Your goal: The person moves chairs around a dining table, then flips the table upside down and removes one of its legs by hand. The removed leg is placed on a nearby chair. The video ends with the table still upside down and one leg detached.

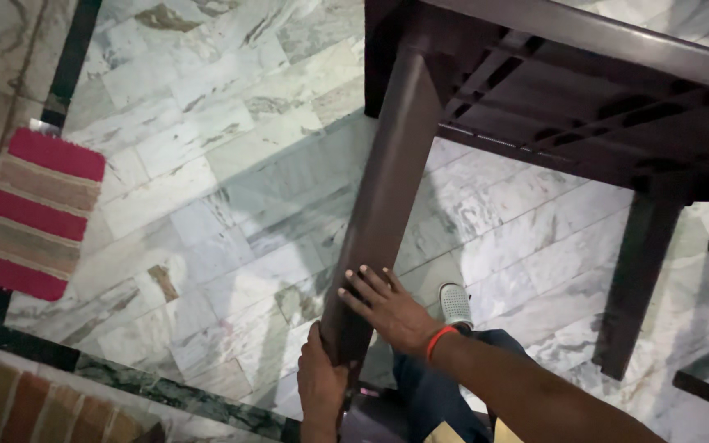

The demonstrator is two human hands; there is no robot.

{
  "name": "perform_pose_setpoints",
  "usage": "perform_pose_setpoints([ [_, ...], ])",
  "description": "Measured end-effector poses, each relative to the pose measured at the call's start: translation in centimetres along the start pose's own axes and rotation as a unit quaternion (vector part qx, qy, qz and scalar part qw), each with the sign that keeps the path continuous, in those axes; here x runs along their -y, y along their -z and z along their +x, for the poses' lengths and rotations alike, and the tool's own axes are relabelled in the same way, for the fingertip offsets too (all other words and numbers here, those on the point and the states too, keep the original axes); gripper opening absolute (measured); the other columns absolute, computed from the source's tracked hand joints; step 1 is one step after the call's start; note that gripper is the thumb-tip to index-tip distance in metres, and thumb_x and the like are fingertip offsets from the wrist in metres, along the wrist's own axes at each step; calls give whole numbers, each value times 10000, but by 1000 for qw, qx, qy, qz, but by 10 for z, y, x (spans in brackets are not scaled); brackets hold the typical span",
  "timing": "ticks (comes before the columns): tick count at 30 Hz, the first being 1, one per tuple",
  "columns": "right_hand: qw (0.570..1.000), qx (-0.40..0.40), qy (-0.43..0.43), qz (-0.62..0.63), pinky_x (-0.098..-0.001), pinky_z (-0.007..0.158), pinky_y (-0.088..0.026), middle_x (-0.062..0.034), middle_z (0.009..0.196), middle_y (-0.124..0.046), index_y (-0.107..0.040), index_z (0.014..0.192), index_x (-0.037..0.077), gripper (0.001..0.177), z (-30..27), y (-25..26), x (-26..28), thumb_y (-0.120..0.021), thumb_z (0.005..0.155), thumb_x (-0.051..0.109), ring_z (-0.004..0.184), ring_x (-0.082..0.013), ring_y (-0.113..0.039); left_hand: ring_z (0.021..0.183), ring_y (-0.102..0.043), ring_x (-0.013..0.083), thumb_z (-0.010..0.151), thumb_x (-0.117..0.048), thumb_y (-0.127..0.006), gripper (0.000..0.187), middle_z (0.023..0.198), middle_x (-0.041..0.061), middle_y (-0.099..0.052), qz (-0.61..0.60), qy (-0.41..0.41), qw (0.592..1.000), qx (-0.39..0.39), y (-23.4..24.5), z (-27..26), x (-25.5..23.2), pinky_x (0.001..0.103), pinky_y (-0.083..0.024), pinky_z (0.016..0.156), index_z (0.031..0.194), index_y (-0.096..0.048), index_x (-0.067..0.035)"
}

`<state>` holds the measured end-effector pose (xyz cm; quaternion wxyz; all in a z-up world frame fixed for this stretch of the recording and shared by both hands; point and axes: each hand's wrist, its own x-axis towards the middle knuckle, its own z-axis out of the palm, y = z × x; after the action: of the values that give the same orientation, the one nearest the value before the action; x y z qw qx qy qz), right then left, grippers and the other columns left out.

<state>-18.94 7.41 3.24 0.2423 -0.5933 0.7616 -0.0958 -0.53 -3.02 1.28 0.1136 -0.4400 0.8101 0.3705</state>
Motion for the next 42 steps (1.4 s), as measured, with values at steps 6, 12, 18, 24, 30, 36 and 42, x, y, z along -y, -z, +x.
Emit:
perform_pose_setpoints([
  [6,999,-22,-12,30,-606,1186,-217,-194,1664,-210,-290,1588,122,755,-3,16,2,-525,878,23,1517,-418,-217,1186,-572,408,659,-179,-905,1035,1253,190,-594,37,31,998,39,46,21,-37,500,-496,953,1506,-313,-191],
  [12,998,-27,-38,36,-607,1194,-227,-196,1674,-180,-262,1593,109,741,-6,45,6,-523,904,35,1531,-412,-207,1168,-600,396,672,-277,-906,1066,1260,185,-604,68,-13,997,35,85,31,-87,512,-508,937,1530,-279,-197],
  [18,996,-49,-68,36,-569,1211,-218,-231,1676,-157,-223,1615,96,843,-12,77,-1,-558,849,-15,1533,-445,-169,1167,-619,383,708,-370,-891,1033,1252,171,-623,57,35,995,70,106,32,-163,504,-531,933,1531,-283,-228],
  [24,981,-152,-81,85,-585,1195,-235,-270,1645,-197,-224,1600,57,790,-17,104,-12,-622,917,79,1511,-487,-193,1080,-668,393,715,-275,-818,1006,1196,196,-630,94,-22,994,42,112,50,-216,504,-569,885,1554,-266,-217],
  [30,981,-144,-110,73,-524,1195,-273,-252,1661,-214,-234,1595,31,815,-27,131,-21,-621,878,44,1518,-450,-221,1039,-677,404,756,-343,-805,1018,1150,208,-623,151,-34,987,32,104,60,-245,513,-588,837,1579,-218,-218],
  [36,972,-163,-131,106,-488,1191,-288,-225,1636,-258,-264,1557,-2,789,-38,146,-23,-642,871,86,1508,-411,-251,1037,-675,405,807,-421,-780,1001,1119,205,-637,180,-78,981,1,100,59,-265,511,-592,818,1600,-194,-247],
  [42,971,-175,-135,87,-463,1188,-328,-231,1650,-293,-293,1579,-2,780,-55,155,-29,-519,838,-87,1504,-397,-313,1033,-684,396,797,-407,-780,1013,1125,207,-645,174,-90,981,-12,86,62,-269,518,-591,819,1611,-188,-292],
])
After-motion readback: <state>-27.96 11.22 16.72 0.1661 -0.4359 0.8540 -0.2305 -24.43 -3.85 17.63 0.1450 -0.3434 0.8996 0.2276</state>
